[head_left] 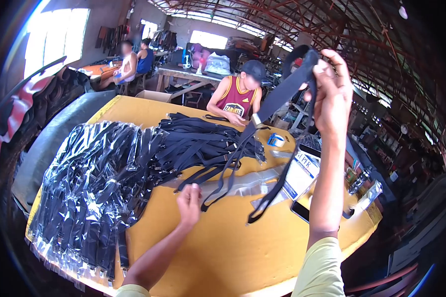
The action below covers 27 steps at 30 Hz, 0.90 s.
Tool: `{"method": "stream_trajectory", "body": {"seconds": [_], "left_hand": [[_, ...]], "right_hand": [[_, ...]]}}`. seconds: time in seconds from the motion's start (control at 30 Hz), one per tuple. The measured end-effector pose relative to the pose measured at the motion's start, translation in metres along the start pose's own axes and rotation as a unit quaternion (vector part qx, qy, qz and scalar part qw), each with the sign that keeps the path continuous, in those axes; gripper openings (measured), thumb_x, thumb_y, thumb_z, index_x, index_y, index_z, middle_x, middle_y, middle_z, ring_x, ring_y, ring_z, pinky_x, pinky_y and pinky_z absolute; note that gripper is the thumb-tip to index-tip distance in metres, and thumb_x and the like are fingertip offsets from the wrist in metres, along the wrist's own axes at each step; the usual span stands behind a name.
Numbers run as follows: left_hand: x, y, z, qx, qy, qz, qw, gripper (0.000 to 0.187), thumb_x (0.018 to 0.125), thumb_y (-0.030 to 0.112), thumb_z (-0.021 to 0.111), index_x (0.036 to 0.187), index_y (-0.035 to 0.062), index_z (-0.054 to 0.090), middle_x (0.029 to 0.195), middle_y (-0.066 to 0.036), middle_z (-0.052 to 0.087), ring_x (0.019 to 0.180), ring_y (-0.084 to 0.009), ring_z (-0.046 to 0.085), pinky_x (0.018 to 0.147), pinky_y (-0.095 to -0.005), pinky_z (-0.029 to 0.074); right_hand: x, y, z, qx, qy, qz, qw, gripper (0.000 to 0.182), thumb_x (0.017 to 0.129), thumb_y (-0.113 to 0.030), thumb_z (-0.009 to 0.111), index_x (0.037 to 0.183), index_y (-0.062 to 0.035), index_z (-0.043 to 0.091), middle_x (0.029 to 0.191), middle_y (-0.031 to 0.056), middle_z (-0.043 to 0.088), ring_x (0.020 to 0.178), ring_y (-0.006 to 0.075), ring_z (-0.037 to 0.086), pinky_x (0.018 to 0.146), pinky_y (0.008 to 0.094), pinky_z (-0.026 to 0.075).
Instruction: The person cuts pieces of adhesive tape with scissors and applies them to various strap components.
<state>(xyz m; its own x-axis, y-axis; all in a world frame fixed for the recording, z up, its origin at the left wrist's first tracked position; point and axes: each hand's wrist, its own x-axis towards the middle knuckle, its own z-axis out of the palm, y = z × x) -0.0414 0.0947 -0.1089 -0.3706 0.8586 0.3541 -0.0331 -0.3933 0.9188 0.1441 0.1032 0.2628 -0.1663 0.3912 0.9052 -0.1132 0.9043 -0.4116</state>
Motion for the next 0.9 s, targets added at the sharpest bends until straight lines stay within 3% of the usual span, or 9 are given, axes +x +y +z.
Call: {"method": "stream_trajectory", "body": {"seconds": [0.07,0.17,0.27,0.4,0.5,0.53,0.63,0.73,0.9], "left_hand": [[0.012,0.029,-0.004,-0.126,0.114,0.056,0.984,0.032,0.104,0.026,0.047,0.085,0.0047,0.061,0.076,0.000,0.059,0.069,-0.0071,0.050,0.065,-0.0249,0.041],[0.030,0.083,-0.023,-0.128,0.092,0.137,0.978,0.029,0.104,0.026,0.048,0.091,0.0044,0.062,0.084,0.000,0.063,0.075,-0.0060,0.050,0.072,-0.0231,0.041],[0.022,0.166,-0.020,-0.071,-0.026,0.198,0.977,0.029,0.103,0.025,0.050,0.106,0.0004,0.065,0.100,-0.005,0.068,0.086,-0.0098,0.057,0.076,-0.0243,0.043],[0.006,0.244,0.011,-0.138,-0.183,0.229,0.946,0.031,0.102,0.023,0.054,0.119,-0.0014,0.062,0.097,-0.005,0.069,0.089,-0.0088,0.059,0.076,-0.0249,0.046],[0.007,0.251,0.011,-0.050,-0.297,0.187,0.935,0.032,0.101,0.024,0.056,0.119,-0.0019,0.061,0.088,0.000,0.065,0.078,-0.0032,0.056,0.070,-0.0219,0.045],[0.000,0.255,0.009,-0.036,-0.326,0.164,0.930,0.033,0.102,0.020,0.053,0.125,-0.0038,0.055,0.103,-0.009,0.067,0.090,-0.0125,0.062,0.085,-0.0292,0.050],[-0.020,0.245,0.003,-0.053,-0.363,0.109,0.924,0.033,0.101,0.016,0.055,0.128,-0.0033,0.052,0.098,-0.009,0.067,0.088,-0.0123,0.063,0.083,-0.0291,0.050],[-0.031,0.240,-0.006,-0.061,-0.367,0.094,0.923,0.025,0.093,0.007,0.066,0.115,-0.0029,0.058,0.090,-0.009,0.068,0.078,-0.0115,0.065,0.072,-0.0271,0.052],[-0.040,0.247,-0.013,-0.037,-0.343,0.116,0.931,0.014,0.087,0.007,0.075,0.093,-0.0006,0.065,0.081,-0.005,0.067,0.070,-0.0067,0.062,0.061,-0.0239,0.049]], "right_hand": [[-0.012,-0.009,0.005,-0.028,0.012,0.012,0.999,0.038,0.094,0.000,0.052,0.131,-0.0036,0.044,0.104,0.0098,0.065,0.065,0.0147,0.065,0.044,0.0211,0.043],[-0.029,-0.021,0.001,-0.007,-0.017,0.042,0.999,0.039,0.091,0.005,0.054,0.128,-0.0051,0.047,0.104,0.0072,0.063,0.075,0.0070,0.060,0.056,0.0206,0.048],[-0.045,-0.029,0.008,0.073,-0.050,0.044,0.995,0.037,0.094,0.005,0.052,0.130,-0.0041,0.045,0.102,0.0072,0.063,0.073,0.0080,0.062,0.050,0.0192,0.044],[-0.058,-0.034,0.023,0.109,-0.046,0.022,0.993,0.045,0.094,-0.001,0.059,0.135,0.0003,0.041,0.101,0.0091,0.064,0.071,0.0101,0.063,0.047,0.0184,0.043],[-0.065,-0.031,0.027,0.096,0.014,-0.027,0.995,0.046,0.093,0.000,0.060,0.136,0.0018,0.042,0.101,0.0091,0.065,0.075,0.0092,0.063,0.048,0.0178,0.044],[-0.068,-0.031,0.026,0.100,0.033,-0.041,0.994,0.046,0.093,0.000,0.060,0.135,0.0017,0.042,0.101,0.0091,0.065,0.074,0.0087,0.063,0.048,0.0176,0.044],[-0.080,-0.031,0.026,0.130,0.097,-0.027,0.986,0.048,0.092,-0.002,0.059,0.136,0.0008,0.040,0.105,0.0119,0.067,0.063,0.0078,0.062,0.043,0.0159,0.040],[-0.093,-0.018,0.024,0.121,0.101,-0.049,0.986,0.049,0.092,-0.004,0.062,0.135,0.0013,0.040,0.105,0.0126,0.067,0.062,0.0085,0.063,0.042,0.0152,0.039],[-0.116,-0.024,0.018,0.119,0.147,-0.040,0.981,0.048,0.092,-0.005,0.061,0.135,0.0019,0.041,0.109,0.0128,0.066,0.066,0.0095,0.064,0.041,0.0144,0.038]]}}
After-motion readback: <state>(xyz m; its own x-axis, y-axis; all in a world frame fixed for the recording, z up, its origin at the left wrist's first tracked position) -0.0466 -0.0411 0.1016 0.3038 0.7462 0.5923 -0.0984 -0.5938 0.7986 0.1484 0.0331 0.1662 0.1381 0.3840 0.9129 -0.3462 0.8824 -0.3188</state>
